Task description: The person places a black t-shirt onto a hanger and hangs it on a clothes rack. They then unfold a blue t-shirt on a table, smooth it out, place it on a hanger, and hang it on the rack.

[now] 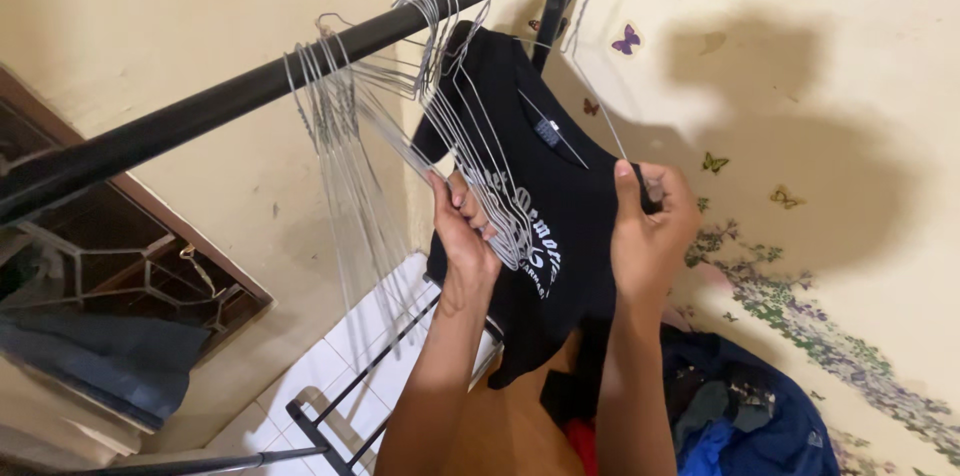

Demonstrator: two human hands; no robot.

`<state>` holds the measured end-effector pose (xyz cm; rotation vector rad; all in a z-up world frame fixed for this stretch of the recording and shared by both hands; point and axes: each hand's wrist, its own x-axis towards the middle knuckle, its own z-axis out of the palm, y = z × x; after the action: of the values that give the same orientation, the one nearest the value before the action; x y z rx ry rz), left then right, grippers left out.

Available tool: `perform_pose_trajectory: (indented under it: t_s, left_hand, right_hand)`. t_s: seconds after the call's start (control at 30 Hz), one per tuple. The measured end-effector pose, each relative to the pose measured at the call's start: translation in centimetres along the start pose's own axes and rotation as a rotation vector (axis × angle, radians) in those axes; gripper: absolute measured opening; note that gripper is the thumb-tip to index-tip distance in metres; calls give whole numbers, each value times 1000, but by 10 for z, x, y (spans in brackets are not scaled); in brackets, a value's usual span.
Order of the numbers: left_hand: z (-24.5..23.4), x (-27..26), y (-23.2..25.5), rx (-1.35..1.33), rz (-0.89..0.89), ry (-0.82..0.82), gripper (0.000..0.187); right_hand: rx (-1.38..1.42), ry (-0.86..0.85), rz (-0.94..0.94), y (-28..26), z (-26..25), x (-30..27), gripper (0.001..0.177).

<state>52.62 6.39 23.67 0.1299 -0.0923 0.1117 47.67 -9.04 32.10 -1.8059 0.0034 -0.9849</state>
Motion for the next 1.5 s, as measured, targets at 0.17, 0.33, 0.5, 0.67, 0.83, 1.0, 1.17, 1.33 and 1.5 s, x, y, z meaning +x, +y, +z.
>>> perform_pose_trajectory:
  t_s: [0.17, 0.33, 0.5, 0.67, 0.83, 1.0, 1.17, 1.33, 1.5]
  left_hand:
    - [5, -13, 14, -2, 10, 17, 53]
    - [8, -20, 23, 123, 60, 58, 52]
    - [-8, -8, 28, -21, -66, 47, 41]
    - [-39, 4, 23, 115, -114, 38, 45]
    - [-57, 13, 18, 106, -196, 43, 34]
    - [-60, 10, 15, 89, -193, -21, 40]
    - [-58, 8, 16, 26, -304, 56, 60]
    - [-58, -5, 16, 150, -237, 17, 66]
    - [-63, -15, 10, 122, -103, -102, 51]
  right_hand:
    - [31, -35, -41, 2, 26, 9, 19]
    - [-174, 12, -13, 8, 64, 22, 20]
    - [-268, -43, 87, 22, 87, 11, 20]
    - [-289, -74, 87, 36, 87, -4, 21]
    - [-345, -60, -3, 40, 87, -6, 21]
    - [-320, -87, -26, 38, 86, -10, 22]
    - [-328, -145, -8, 31, 79, -16, 25]
    - [-349, -113, -121, 11, 70, -38, 41]
    - [-294, -269, -228, -4, 78, -53, 49]
